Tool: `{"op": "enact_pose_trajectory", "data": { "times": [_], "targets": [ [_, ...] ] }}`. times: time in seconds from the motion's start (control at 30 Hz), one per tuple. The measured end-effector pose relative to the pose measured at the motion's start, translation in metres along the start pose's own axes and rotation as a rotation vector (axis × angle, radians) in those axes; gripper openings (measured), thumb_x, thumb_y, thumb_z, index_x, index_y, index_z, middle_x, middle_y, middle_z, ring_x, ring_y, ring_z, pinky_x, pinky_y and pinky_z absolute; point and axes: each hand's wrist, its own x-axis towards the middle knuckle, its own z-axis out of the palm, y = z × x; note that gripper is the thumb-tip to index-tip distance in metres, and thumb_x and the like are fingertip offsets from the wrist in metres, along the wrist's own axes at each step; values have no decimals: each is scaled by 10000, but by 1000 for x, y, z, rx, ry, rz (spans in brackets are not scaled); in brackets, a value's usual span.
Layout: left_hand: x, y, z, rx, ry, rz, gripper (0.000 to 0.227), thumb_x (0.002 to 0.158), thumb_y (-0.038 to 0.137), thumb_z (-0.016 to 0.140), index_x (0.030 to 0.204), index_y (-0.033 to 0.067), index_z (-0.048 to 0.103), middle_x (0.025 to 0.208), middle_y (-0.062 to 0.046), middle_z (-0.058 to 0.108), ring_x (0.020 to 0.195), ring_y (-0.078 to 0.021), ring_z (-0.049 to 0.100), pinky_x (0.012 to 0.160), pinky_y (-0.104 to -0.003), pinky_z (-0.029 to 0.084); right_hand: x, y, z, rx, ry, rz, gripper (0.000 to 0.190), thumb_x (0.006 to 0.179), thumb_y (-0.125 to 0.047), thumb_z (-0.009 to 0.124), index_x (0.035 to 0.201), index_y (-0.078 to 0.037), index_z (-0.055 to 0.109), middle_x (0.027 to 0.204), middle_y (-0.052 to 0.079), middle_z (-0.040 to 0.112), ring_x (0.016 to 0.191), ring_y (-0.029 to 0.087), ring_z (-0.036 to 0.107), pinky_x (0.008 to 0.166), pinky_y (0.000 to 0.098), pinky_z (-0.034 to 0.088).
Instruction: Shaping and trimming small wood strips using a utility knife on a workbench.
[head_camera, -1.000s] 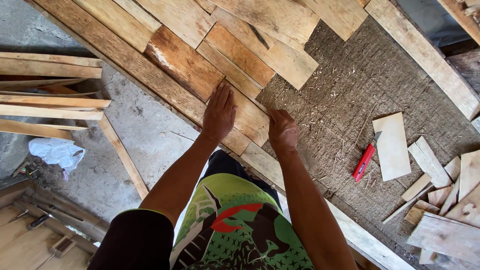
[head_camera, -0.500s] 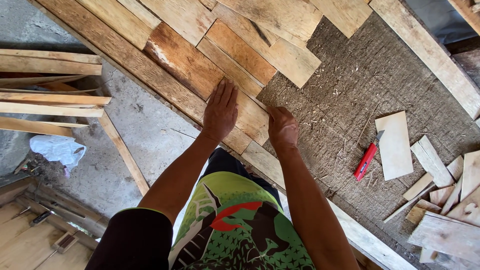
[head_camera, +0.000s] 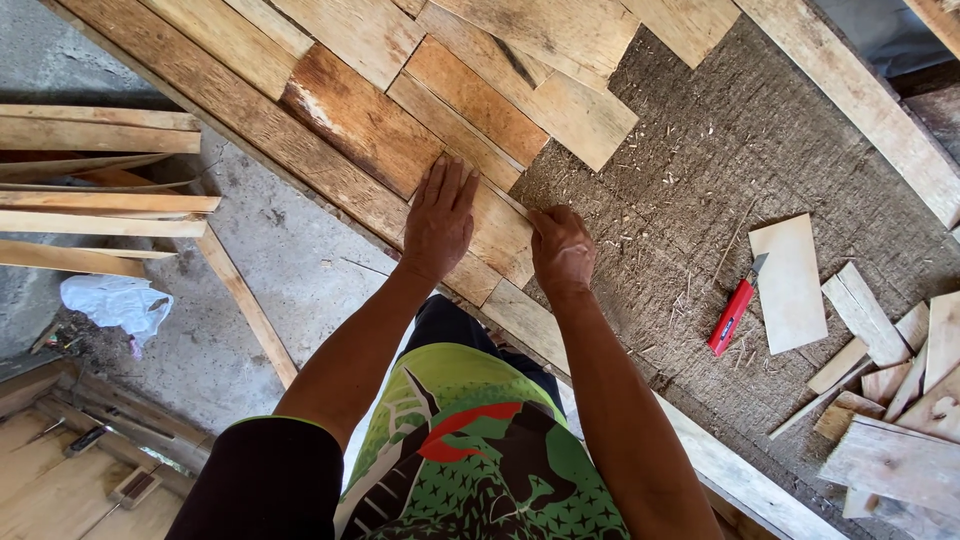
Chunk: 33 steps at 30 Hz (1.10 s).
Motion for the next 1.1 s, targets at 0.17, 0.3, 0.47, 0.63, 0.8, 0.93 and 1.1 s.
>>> {"op": "enact_pose_trajectory", "data": {
  "times": [0.17, 0.3, 0.47, 0.63, 0.8, 0.93, 1.1],
  "targets": [
    [2, 1, -1, 20, -13, 9, 559, 1027, 215, 565, 1560, 64, 486, 1631, -239, 349, 1537, -430, 298, 1292, -516, 249, 0, 0, 1, 22, -79, 50, 165, 994, -112, 700, 1097, -178, 810, 1146, 78, 757, 928, 195, 714, 795, 335, 633],
    [3, 2, 2, 19, -23, -4, 566, 1011, 207, 566, 1551, 54, 491, 1630, -239, 353, 1525, -437, 296, 1277, -521, 250, 0, -1, 0, -51, -106, 15, 189, 963, -118, 711, 1095, -208, 812, 1147, 68, 758, 930, 201, 711, 892, 387, 597],
    [3, 4, -1, 54, -15, 10, 571, 1008, 202, 561, 1552, 48, 483, 1653, -205, 352, 1534, -433, 290, 1285, -521, 242, -5, 6, 17, -73, -54, 13, 228, 957, -85, 700, 1109, -215, 809, 1159, 88, 751, 975, 230, 704, 888, 397, 594],
    [5, 6, -10, 55, -42, 8, 595, 997, 209, 564, 1566, 62, 469, 1650, -200, 344, 1525, -437, 293, 1278, -523, 245, -12, 14, 21, -57, 108, -8, 200, 957, -111, 703, 1071, -237, 808, 1138, 51, 769, 977, 230, 703, 845, 383, 614],
    [6, 6, -12, 58, -62, 13, 610, 991, 216, 584, 1568, 58, 466, 1637, -218, 354, 1506, -457, 311, 1264, -533, 253, -29, 25, 4, 77, 147, 359, 119, 1027, -150, 682, 1076, -133, 790, 1042, 82, 778, 833, 206, 700, 643, 359, 610],
    [4, 8, -8, 62, -40, 18, 610, 978, 208, 587, 1558, 62, 471, 1624, -217, 364, 1495, -460, 322, 1253, -544, 260, -34, 35, 1, 278, 88, 520, 116, 1010, -228, 691, 1022, -158, 782, 1008, 48, 794, 746, 141, 727, 627, 337, 614],
    [3, 5, -1, 58, 9, 23, 573, 1008, 168, 570, 1561, 55, 478, 1624, -222, 372, 1496, -457, 340, 1283, -542, 253, -21, 21, -16, 359, -150, 795, 183, 938, -354, 740, 1051, -217, 782, 983, 20, 779, 683, 125, 703, 554, 331, 591]
  ]
}}
